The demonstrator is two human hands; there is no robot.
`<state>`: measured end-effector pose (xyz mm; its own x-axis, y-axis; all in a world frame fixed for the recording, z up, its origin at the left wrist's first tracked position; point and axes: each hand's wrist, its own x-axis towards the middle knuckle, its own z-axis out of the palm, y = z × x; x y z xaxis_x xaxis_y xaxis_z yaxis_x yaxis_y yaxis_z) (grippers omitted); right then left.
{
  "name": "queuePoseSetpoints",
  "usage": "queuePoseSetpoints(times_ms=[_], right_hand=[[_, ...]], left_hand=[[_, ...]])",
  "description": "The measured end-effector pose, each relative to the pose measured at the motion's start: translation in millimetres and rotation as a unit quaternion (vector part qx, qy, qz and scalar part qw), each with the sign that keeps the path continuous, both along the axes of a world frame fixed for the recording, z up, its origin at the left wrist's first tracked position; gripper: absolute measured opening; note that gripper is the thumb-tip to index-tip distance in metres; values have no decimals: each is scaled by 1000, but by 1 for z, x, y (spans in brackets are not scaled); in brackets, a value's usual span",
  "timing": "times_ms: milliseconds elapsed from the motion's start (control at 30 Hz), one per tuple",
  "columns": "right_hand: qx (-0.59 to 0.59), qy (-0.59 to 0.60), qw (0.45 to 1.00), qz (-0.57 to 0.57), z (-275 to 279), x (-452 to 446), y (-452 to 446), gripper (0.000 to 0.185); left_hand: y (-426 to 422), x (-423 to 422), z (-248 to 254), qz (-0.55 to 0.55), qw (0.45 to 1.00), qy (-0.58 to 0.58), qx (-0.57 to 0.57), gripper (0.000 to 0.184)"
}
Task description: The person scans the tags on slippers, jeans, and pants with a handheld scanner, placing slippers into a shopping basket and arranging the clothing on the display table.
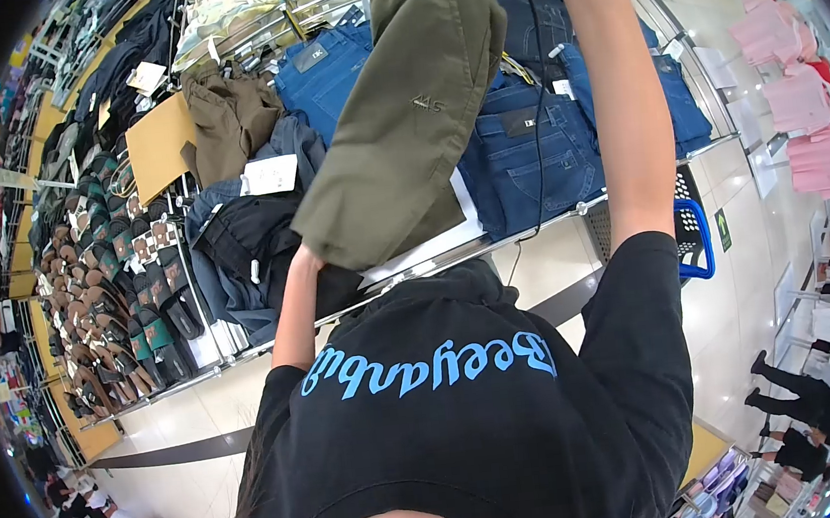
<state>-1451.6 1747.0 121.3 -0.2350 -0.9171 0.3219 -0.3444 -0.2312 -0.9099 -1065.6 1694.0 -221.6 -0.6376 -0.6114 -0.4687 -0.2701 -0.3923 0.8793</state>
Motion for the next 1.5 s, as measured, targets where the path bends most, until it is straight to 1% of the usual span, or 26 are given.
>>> queuePoseSetpoints(times_ms=[33, 100, 133, 167, 200, 233, 267, 300, 333, 400, 467, 533, 667, 733, 833, 867, 933, 967, 1000, 1067, 1167, 1267, 1367, 1400, 1433, 1500], right_hand=[[5, 8, 1000, -5, 2, 13, 3, 26], [19, 62, 997, -46, 6, 45, 5, 27], [26, 20, 999, -27, -6, 54, 0, 28], [32, 8, 999, -13, -13, 68, -1, 30], [33, -5, 999, -14, -21, 86, 1, 28], [4, 32, 999, -13, -39, 95, -3, 32], [-26, 68, 997, -10, -61, 105, -7, 35], [4, 30, 1000, -2, -78, 118, -9, 40], [34, -8, 999, 4, -94, 131, -10, 45], [41, -44, 998, 16, -125, 152, -10, 45], [110, -103, 987, 63, -134, 158, 2, 42], [166, -153, 972, 70, -143, 156, 8, 41], [217, -208, 953, 36, -161, 148, 30, 40], [226, -213, 951, 2, -180, 144, 42, 42], [238, -240, 941, -35, -212, 147, 63, 46], [244, -255, 934, -47, -223, 150, 69, 49], [247, -302, 918, -68, -251, 159, 80, 49], [251, -301, 916, -89, -259, 166, 85, 47], [257, -298, 913, -110, -265, 172, 89, 46], [263, -274, 917, -125, -277, 176, 97, 46], [251, -252, 925, -132, -291, 175, 103, 42], [276, -246, 918, -141, -288, 169, 105, 41], [278, -198, 928, -148, -290, 157, 104, 41], [265, -189, 934, -148, -284, 152, 102, 40], [254, -180, 939, -148, -274, 146, 102, 40], [235, -142, 949, -155, -259, 126, 101, 40]], left_hand=[[1, -2, -5, 13, 990, -57, -129, 32], [4, -15, 15, 91, 916, -129, -369, 31], [15, -30, 56, 164, 873, -86, -451, 27], [17, -42, 86, 180, 840, -61, -508, 29], [29, -59, 127, 197, 869, 40, -452, 35], [36, -69, 153, 174, 865, 73, -464, 49], [46, -76, 177, 141, 859, 65, -488, 67], [48, -82, 184, 115, 870, 95, -469, 82], [48, -89, 184, 108, 857, 121, -488, 89], [49, -92, 184, 142, 933, 143, -298, 88], [37, -91, 143, 181, 912, 160, -331, 83], [36, -89, 117, 174, 932, 197, -249, 75], [52, -91, 113, 200, 941, 261, -79, 63], [53, -97, 92, 230, 937, 262, -13, 43], [57, -104, 62, 272, 930, 235, 76, 30], [60, -104, 57, 257, 938, 218, 80, 39], [73, -110, 46, 267, 939, 180, 121, 39], [80, -111, 45, 236, 957, 118, 118, 48], [89, -109, 45, 184, 974, 108, 76, 58], [97, -106, 42, 123, 987, 67, 82, 68], [103, -105, 47, 79, 995, 10, 65, 73], [106, -108, 42, 89, 996, 28, 10, 69], [94, -105, 37, 62, 997, 25, 34, 72], [87, -104, 30, 76, 991, 109, 31, 75], [78, -101, 23, 71, 996, 51, 36, 76], [63, -79, 62, 89, 994, -56, 25, 79]])
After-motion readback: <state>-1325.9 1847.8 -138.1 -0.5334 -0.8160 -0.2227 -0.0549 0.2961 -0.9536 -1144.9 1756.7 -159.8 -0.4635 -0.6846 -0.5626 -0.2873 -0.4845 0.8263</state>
